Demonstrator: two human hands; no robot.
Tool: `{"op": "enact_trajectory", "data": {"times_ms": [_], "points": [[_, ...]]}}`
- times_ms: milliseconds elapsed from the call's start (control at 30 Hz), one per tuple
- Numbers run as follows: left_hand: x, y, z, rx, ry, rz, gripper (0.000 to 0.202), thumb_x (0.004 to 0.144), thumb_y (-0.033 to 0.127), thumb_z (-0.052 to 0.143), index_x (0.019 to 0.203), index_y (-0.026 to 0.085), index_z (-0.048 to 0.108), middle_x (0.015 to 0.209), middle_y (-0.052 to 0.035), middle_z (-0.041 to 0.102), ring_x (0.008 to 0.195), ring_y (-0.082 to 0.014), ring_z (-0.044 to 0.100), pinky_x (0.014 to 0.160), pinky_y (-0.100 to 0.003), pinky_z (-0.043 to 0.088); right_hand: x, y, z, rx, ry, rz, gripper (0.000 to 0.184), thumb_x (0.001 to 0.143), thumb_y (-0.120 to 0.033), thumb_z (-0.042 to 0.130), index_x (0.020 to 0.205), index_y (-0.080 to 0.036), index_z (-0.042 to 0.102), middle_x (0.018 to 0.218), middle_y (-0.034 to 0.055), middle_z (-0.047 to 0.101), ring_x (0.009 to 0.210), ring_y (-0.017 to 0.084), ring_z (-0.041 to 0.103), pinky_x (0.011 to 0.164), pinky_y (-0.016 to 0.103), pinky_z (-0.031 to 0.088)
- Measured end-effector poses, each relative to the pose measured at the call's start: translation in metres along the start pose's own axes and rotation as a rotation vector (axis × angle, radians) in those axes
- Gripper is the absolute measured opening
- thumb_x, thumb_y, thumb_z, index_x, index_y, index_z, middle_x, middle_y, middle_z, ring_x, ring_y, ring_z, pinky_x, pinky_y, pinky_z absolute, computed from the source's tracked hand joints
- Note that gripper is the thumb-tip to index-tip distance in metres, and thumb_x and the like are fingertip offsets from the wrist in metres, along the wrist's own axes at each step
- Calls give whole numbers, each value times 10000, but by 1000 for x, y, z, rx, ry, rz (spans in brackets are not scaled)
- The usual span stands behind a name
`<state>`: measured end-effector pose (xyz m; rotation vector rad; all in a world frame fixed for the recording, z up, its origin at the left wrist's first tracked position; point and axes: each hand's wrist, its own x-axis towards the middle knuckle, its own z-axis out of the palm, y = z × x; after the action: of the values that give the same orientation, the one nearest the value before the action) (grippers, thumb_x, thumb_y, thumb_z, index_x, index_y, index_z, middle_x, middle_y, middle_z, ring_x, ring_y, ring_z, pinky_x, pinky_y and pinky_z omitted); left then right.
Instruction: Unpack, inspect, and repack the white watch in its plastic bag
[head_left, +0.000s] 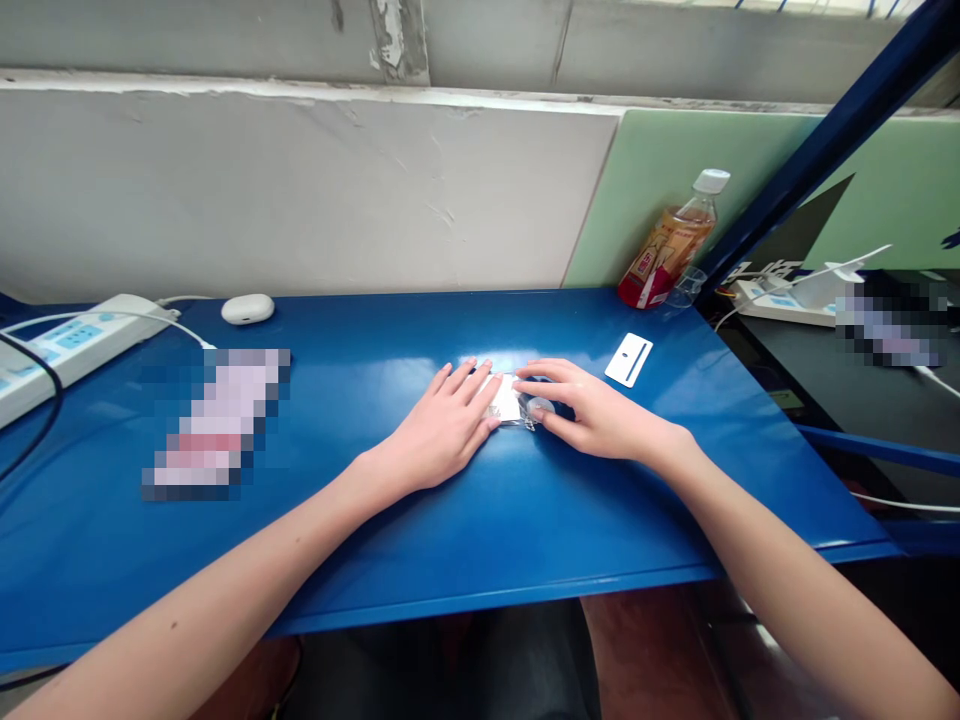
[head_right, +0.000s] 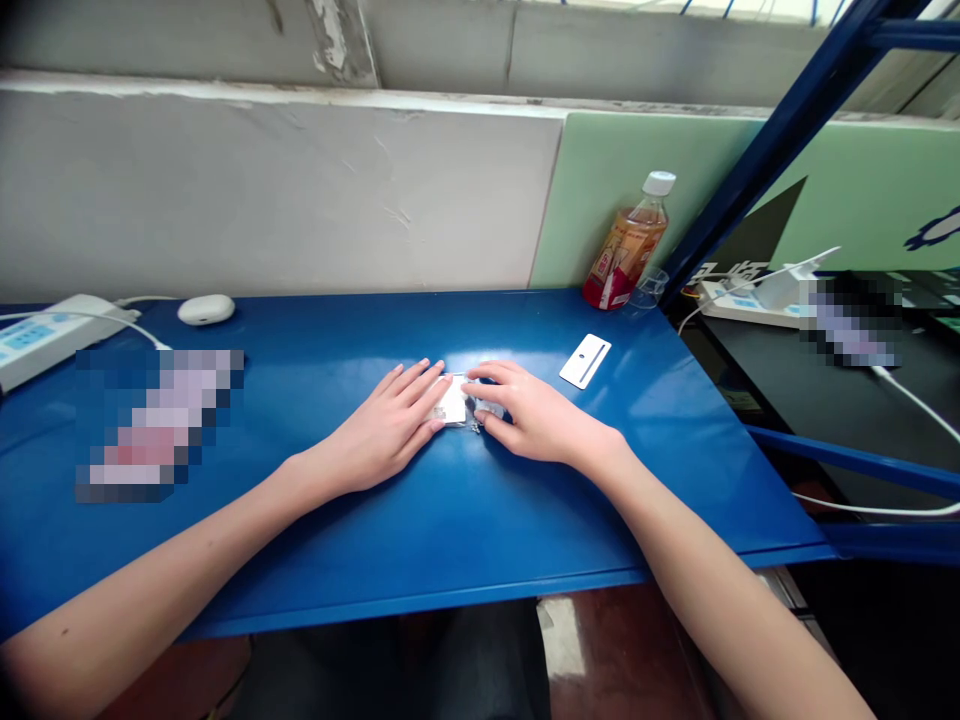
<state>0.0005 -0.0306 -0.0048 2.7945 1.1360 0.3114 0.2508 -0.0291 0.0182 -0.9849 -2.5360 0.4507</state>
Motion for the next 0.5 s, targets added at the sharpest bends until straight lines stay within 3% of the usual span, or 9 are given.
{"op": "enact_trajectory", "data": {"times_ms": [167, 300, 400, 500], "points": [[0, 0, 0, 36, -11, 9, 548, 1072, 394, 269, 1535, 106, 331, 1589, -211, 332, 1498, -341, 256, 1192, -554, 228, -3, -6, -2, -31, -94, -21, 548, 958, -173, 476, 1501, -239, 436, 1531, 99, 486, 1478, 334, 332, 1137, 588, 413], [1, 1, -1, 41, -25, 8, 550, 1073, 392, 265, 1523, 85, 344, 1573, -231, 351, 1493, -353, 263, 1187, -559, 231, -5, -15, 1, -144, -170, -8, 612, 912, -117, 462, 1517, -77, 380, 1560, 194, 417, 1502, 362, 249, 1159, 569, 386], [1, 1, -2, 51, -36, 5, 547, 1073, 387, 267, 1514, 77, 360, 1566, -233, 361, 1485, -361, 280, 1184, -554, 238, -8, -21, 7, -168, -186, 27, 649, 955, -286, 496, 1526, -22, 336, 1584, 240, 344, 1509, 375, 203, 1182, 558, 347], [2, 2, -1, 55, -35, 3, 545, 1075, 390, 267, 1511, 80, 367, 1568, -232, 358, 1481, -365, 287, 1175, -556, 254, -10, -25, 12, -145, -191, 66, 873, 928, -574, 520, 1557, -27, 261, 1615, 256, 241, 1514, 392, 145, 1194, 574, 306]]}}
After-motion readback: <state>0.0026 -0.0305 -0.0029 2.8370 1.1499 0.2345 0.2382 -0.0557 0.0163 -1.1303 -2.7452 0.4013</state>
